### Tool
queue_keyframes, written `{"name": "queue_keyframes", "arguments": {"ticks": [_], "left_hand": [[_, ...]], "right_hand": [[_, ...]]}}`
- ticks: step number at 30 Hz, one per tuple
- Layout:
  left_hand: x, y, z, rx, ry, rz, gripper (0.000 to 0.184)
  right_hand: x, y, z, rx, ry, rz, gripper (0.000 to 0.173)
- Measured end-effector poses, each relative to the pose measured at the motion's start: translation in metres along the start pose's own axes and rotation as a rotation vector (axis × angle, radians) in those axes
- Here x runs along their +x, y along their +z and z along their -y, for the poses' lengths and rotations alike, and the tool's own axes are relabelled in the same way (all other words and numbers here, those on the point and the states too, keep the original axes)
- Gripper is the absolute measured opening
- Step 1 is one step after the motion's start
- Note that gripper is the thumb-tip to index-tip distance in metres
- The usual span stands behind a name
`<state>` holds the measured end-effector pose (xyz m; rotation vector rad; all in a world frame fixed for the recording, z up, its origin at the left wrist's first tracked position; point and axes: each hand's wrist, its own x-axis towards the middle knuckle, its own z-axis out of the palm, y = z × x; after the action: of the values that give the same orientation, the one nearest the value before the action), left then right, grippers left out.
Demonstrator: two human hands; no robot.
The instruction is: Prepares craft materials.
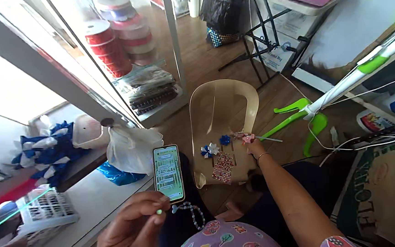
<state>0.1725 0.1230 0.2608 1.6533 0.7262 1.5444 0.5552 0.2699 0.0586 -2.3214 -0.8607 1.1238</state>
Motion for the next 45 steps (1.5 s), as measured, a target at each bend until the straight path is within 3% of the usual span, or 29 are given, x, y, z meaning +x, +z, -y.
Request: {"name": "queue_keyframes", "arguments": {"ticks": [7, 9, 12, 15, 19, 24, 31, 45], "left_hand": [[0.002, -0.008, 0.004, -0.143, -0.074, -0.092, 0.014], [-0.002, -0.001, 0.006, -0.209, -0.166, -0.118, 0.014], [-0.007, 0.014, 0.013, -0.275, -0.289, -0.139, 0.014], [-0.001, 0.031, 0.015, -0.321, -0.409, -0.144, 0.011], [0.010, 0.049, 0.013, -0.363, -0.486, -0.147, 0.009], [0.011, 0.054, 0.009, -0.478, -0.528, -0.165, 0.010], [0.002, 0.050, 0.009, -0.540, -0.436, -0.168, 0.007], [0.002, 0.046, 0.013, -0.531, -0.345, -0.145, 0.008]], "right_hand": [[-0.029, -0.017, 0.016, 0.388, 0.029, 0.021, 0.050], [-0.053, -0.031, 0.025, 0.494, -0.063, 0.038, 0.045], [-0.104, -0.059, 0.044, 0.660, -0.215, 0.205, 0.023], [-0.162, -0.076, 0.051, 0.803, -0.294, 0.436, 0.030], [-0.223, -0.078, 0.040, 0.892, -0.536, 0.652, 0.035], [-0.273, -0.063, 0.036, 0.880, -0.838, 0.749, 0.032], [-0.292, -0.053, 0.038, 0.924, -0.762, 0.843, 0.028], [-0.296, -0.049, 0.042, 0.938, -0.682, 0.855, 0.028]]}}
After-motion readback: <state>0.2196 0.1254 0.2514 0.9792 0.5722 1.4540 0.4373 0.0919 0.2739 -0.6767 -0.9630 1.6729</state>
